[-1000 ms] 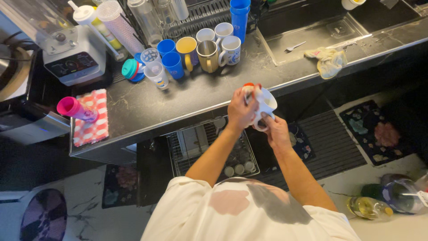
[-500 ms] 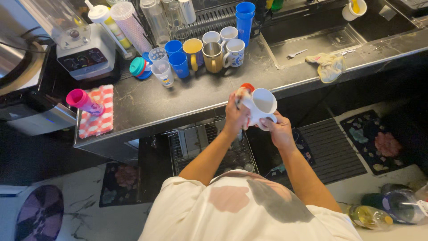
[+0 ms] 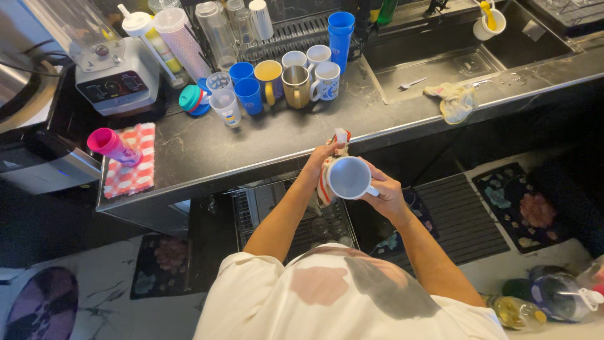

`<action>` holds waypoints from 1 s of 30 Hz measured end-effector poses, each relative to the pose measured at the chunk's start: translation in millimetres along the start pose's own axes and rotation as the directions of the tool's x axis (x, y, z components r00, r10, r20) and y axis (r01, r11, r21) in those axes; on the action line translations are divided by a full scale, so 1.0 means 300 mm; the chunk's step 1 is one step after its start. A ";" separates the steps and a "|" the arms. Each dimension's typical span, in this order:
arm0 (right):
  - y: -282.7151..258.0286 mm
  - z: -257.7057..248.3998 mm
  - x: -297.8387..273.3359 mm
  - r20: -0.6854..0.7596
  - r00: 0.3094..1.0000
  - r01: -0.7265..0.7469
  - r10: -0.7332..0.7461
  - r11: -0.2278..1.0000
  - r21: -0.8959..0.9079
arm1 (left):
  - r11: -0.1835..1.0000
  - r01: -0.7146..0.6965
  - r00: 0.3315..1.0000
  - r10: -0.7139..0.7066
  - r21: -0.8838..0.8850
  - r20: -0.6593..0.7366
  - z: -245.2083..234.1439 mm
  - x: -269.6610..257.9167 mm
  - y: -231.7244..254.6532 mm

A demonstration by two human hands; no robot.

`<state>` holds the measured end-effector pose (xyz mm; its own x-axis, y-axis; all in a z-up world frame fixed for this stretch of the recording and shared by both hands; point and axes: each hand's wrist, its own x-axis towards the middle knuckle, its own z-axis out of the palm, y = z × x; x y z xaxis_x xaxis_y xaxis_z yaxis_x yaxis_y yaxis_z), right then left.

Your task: The person dries various mugs and cups with a cloth and places them into a pull-out rack under the counter. The person handles ceramic mugs, plastic cups, and metal pitchers one at a time, wiping them dry before storing them.

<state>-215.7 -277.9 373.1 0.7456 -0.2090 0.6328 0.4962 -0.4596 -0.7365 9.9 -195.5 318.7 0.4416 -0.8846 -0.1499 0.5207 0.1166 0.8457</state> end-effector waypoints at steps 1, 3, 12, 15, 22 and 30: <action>0.000 0.001 0.001 0.002 1.000 0.012 -0.012 1.000 -0.009 | 0.994 -0.024 0.997 0.031 -0.109 0.064 0.001 -0.008 0.005; -0.007 -0.005 0.003 0.003 0.999 0.033 -0.033 0.999 -0.034 | 0.944 -0.042 0.977 0.107 -0.326 0.186 0.020 -0.054 -0.001; 0.059 0.012 -0.040 -0.173 0.983 0.033 -0.057 0.990 -0.137 | 0.955 0.011 0.999 -0.022 -0.296 -0.034 -0.008 0.007 -0.149; 0.125 0.002 -0.087 -0.198 0.917 -0.321 0.346 0.935 0.148 | 1.000 0.013 0.973 -0.015 -0.008 -0.232 -0.075 0.068 -0.187; 0.250 -0.046 -0.142 -0.166 0.903 -0.417 0.395 0.901 -0.123 | 0.951 -0.283 0.958 0.286 -0.121 0.009 -0.212 0.002 -0.047; 0.283 -0.042 -0.129 -0.176 0.890 -0.440 0.420 0.894 -0.089 | 0.323 -0.446 0.690 0.718 0.835 0.091 0.110 -0.147 -0.101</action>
<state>-208.1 -319.7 289.2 0.7938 -0.5314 0.2959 0.0760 -0.3960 -0.9151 -49.4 -175.0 316.5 0.6120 -0.5678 0.5505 -0.6390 0.0552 0.7673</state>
